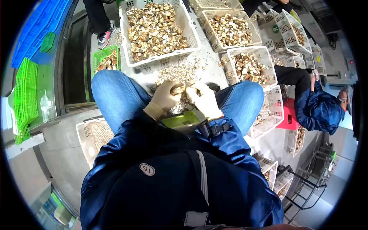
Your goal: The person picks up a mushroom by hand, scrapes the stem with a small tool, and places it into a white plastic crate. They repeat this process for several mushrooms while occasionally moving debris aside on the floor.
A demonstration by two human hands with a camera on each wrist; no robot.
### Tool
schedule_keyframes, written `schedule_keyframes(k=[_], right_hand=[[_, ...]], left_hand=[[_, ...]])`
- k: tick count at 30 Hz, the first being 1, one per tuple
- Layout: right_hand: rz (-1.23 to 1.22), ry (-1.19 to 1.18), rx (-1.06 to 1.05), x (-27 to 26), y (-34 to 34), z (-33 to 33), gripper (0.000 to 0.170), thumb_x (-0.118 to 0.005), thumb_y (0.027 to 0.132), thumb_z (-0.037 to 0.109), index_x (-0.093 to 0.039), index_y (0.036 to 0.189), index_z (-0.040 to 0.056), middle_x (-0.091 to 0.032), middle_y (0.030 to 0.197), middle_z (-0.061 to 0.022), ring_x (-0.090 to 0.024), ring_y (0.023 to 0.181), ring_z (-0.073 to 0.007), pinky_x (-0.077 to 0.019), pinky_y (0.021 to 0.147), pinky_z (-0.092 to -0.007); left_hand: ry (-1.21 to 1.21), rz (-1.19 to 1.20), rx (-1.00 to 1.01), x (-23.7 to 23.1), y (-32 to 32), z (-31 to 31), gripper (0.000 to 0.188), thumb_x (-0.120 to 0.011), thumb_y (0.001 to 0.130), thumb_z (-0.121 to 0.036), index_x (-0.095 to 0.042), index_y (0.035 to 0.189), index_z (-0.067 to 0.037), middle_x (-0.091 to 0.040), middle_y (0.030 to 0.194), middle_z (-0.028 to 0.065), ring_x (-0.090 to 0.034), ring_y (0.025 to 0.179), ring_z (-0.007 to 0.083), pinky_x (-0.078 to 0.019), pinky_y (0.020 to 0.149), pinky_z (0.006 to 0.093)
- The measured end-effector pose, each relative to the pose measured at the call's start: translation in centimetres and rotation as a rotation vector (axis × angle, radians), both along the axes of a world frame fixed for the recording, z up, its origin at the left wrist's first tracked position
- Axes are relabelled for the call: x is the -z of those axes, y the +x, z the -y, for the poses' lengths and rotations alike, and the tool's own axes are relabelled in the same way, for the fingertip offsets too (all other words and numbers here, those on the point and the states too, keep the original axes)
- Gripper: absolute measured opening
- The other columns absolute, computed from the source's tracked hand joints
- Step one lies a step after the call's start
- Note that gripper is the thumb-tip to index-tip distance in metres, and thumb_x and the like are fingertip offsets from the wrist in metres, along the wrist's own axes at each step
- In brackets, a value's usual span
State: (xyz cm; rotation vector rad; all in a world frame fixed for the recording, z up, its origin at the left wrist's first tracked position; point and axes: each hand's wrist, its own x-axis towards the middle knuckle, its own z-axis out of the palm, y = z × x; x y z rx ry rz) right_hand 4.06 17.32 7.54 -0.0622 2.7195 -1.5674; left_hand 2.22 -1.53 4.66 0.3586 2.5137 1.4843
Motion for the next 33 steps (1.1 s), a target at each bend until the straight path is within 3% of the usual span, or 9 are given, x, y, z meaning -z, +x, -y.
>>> schedule_keyframes(k=[5,6,10,13,17,21,24,29,33], right_hand=[[0.242,-0.103,0.126,1.0,-0.2,-0.5,0.017,-0.071,0.087,0.016,-0.068,0.095,0.0017,-0.067,0.08,-0.0151,-0.066,0.075,-0.026,-0.0514,0.07,-0.034],[0.039,-0.047,0.091,1.8,-0.2,-0.5,0.017,-0.071,0.087,0.016,-0.069,0.095,0.0017,-0.067,0.08,-0.0149,-0.065,0.073,-0.026,-0.051,0.069,-0.0337],[0.084,0.028,0.07,0.7,0.2,-0.2,0.017,-0.07,0.088,0.016,-0.069,0.095,0.0012,-0.067,0.079,-0.0144,-0.062,0.07,-0.0246,-0.0503,0.069,-0.0325],[0.21,-0.228,0.119,1.2,-0.2,-0.6,0.019,-0.071,0.088,0.016,-0.069,0.097,-0.0009,-0.069,0.081,-0.011,-0.062,0.072,-0.0193,-0.0501,0.069,-0.0295],[0.011,-0.111,0.04,1.4,0.2,0.4,0.022,-0.071,0.088,0.015,-0.069,0.102,-0.0017,-0.069,0.085,-0.0104,-0.063,0.075,-0.0139,-0.0503,0.07,-0.0268],[0.358,-0.345,0.134,1.6,-0.3,-1.3,0.021,-0.069,0.09,0.015,-0.069,0.104,-0.0006,-0.069,0.088,-0.0078,-0.062,0.081,-0.012,-0.0492,0.072,-0.0259],[0.327,-0.377,0.059,1.6,-0.1,-0.7,0.018,-0.067,0.092,0.013,-0.069,0.103,-0.0009,-0.068,0.087,-0.003,-0.058,0.077,-0.0089,-0.0468,0.069,-0.0231],[0.408,-0.405,0.111,1.6,-0.2,-1.1,0.019,-0.068,0.092,0.012,-0.07,0.107,-0.0004,-0.067,0.087,0.0007,-0.056,0.076,-0.0051,-0.0453,0.068,-0.0198],[0.091,-0.352,-0.022,1.7,0.0,-0.6,0.022,-0.069,0.091,0.013,-0.07,0.108,-0.0009,-0.072,0.091,-0.0054,-0.06,0.074,-0.011,-0.0489,0.069,-0.0247]], left_hand=[[0.022,-0.034,-0.008,-1.5,0.2,-0.3,0.033,-0.069,0.075,-0.013,-0.068,0.106,-0.004,-0.063,0.1,0.0197,-0.059,0.098,0.0368,-0.0484,0.089,0.0411],[-0.043,-0.048,0.044,-1.0,-0.2,0.1,0.033,-0.069,0.074,-0.012,-0.067,0.106,-0.003,-0.063,0.099,0.0197,-0.058,0.099,0.0374,-0.0474,0.089,0.0417],[-0.028,-0.128,0.044,-0.6,0.1,-0.1,0.037,-0.068,0.073,-0.011,-0.064,0.108,-0.001,-0.061,0.097,0.0183,-0.057,0.098,0.0367,-0.0462,0.09,0.042],[-0.03,-0.161,0.058,-0.4,0.1,0.1,0.039,-0.072,0.075,-0.013,-0.064,0.113,-0.006,-0.059,0.097,0.0167,-0.058,0.095,0.0336,-0.0468,0.087,0.0402],[-0.167,-0.261,0.084,0.1,0.0,0.0,0.046,-0.072,0.077,-0.013,-0.056,0.119,-0.004,-0.056,0.104,0.0178,-0.054,0.101,0.0354,-0.0453,0.091,0.0417],[-0.251,-0.239,0.133,-1.1,-0.2,-0.1,0.043,-0.073,0.079,-0.014,-0.055,0.117,-0.003,-0.057,0.1,0.0184,-0.055,0.1,0.0353,-0.0458,0.088,0.0434],[-0.423,-0.088,0.186,-2.1,-0.8,-0.4,0.037,-0.072,0.08,-0.013,-0.057,0.112,-0.002,-0.059,0.09,0.0168,-0.057,0.092,0.0349,-0.0463,0.083,0.0444],[-0.458,-0.282,0.175,-1.2,-0.5,0.0,0.024,-0.068,0.08,-0.009,-0.062,0.102,-0.004,-0.062,0.087,0.0169,-0.06,0.087,0.0352,-0.046,0.078,0.0444],[-0.332,-0.407,0.112,-1.5,-0.7,0.1,0.021,-0.07,0.078,-0.01,-0.064,0.098,-0.007,-0.065,0.085,0.0151,-0.061,0.082,0.0366,-0.0467,0.075,0.0458]])
